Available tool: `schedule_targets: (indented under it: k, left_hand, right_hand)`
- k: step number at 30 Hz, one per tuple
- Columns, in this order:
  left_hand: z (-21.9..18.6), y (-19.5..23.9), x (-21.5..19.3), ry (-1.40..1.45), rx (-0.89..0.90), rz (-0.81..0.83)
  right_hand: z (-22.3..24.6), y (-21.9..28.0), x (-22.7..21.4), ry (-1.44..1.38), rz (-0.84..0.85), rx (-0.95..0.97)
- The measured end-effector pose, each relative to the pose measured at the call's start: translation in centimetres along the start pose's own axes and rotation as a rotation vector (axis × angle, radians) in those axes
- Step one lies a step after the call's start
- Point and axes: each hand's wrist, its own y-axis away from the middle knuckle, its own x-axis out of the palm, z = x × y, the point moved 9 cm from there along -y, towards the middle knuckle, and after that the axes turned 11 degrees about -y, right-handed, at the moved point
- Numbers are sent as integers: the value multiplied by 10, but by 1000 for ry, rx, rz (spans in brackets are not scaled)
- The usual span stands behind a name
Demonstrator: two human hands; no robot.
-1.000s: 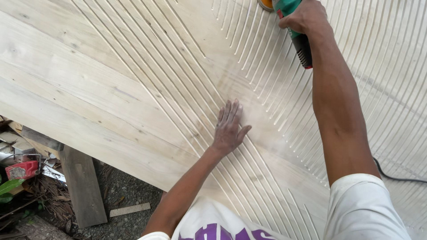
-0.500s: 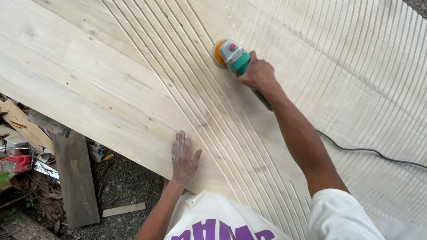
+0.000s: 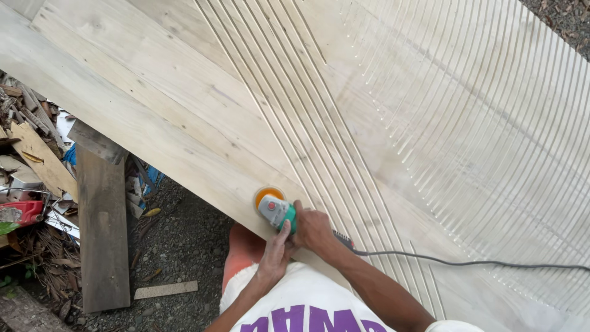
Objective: The person uses a handheld electric sander to smooth the surface of a large, light-colored wooden board with a grooved texture. They move the sander systematically across the board, covering different sections while occasionally using their left hand to steady the wood.
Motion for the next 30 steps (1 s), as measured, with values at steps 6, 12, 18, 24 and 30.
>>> schedule_targets:
  k: [6,12,18,24,30]
  left_hand:
    - [42,31,-28,39,-158,70]
    - [29,-22,12,-52,-61,68]
    - [-67,27,35,-1656,1032,-239]
    - [-101,16,-58,-2073,1045,-396]
    - [-198,-2,-141,-1987,918,-607]
  right_hand:
    - [10,35,48,22,24,-120]
    - [-16,4,-5,63,-19,-57]
    - [-43,-61,-112,98,-199,120]
    - [-38,-70,-133,11,-291,183]
    - [-22,2,-25,40,-53,152]
